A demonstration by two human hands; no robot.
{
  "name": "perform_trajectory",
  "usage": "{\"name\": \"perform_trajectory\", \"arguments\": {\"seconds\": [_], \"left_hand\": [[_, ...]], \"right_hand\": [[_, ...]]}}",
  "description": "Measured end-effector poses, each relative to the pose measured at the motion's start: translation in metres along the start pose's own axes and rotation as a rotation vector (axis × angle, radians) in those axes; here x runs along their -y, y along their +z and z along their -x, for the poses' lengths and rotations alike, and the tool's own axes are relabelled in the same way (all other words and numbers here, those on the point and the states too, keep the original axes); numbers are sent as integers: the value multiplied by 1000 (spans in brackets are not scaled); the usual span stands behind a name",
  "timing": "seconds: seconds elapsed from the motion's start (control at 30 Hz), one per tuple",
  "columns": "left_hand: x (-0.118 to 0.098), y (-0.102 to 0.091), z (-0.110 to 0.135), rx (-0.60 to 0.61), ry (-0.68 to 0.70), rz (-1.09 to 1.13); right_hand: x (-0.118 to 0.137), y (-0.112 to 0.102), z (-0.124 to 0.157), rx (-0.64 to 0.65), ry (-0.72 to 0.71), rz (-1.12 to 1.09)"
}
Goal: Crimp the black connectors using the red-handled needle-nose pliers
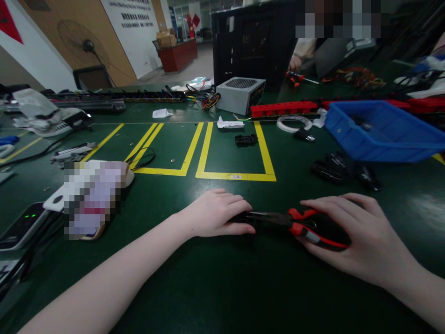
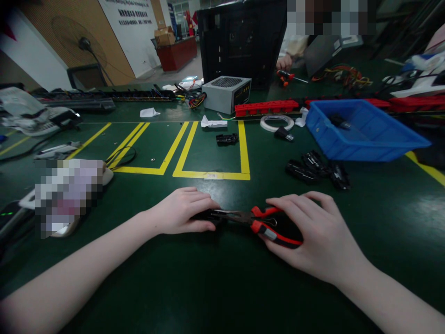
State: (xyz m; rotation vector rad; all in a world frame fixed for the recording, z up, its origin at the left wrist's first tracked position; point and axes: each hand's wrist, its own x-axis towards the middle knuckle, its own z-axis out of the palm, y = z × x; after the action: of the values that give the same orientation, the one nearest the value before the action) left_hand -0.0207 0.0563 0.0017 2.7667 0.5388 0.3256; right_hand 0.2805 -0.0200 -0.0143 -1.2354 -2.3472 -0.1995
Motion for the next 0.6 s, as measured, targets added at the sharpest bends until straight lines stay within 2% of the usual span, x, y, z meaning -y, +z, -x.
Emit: {"name": "perform_trajectory", "arguments": {"seconds": [0.37,0.6], "left_hand": [[1,-1,1,-18,-19,58],[1,0,1,-50,-18,46]], "right_hand": [[5,-5,-2,-79,-18,107],[4,-4,-1,-93,-3,86]]}}
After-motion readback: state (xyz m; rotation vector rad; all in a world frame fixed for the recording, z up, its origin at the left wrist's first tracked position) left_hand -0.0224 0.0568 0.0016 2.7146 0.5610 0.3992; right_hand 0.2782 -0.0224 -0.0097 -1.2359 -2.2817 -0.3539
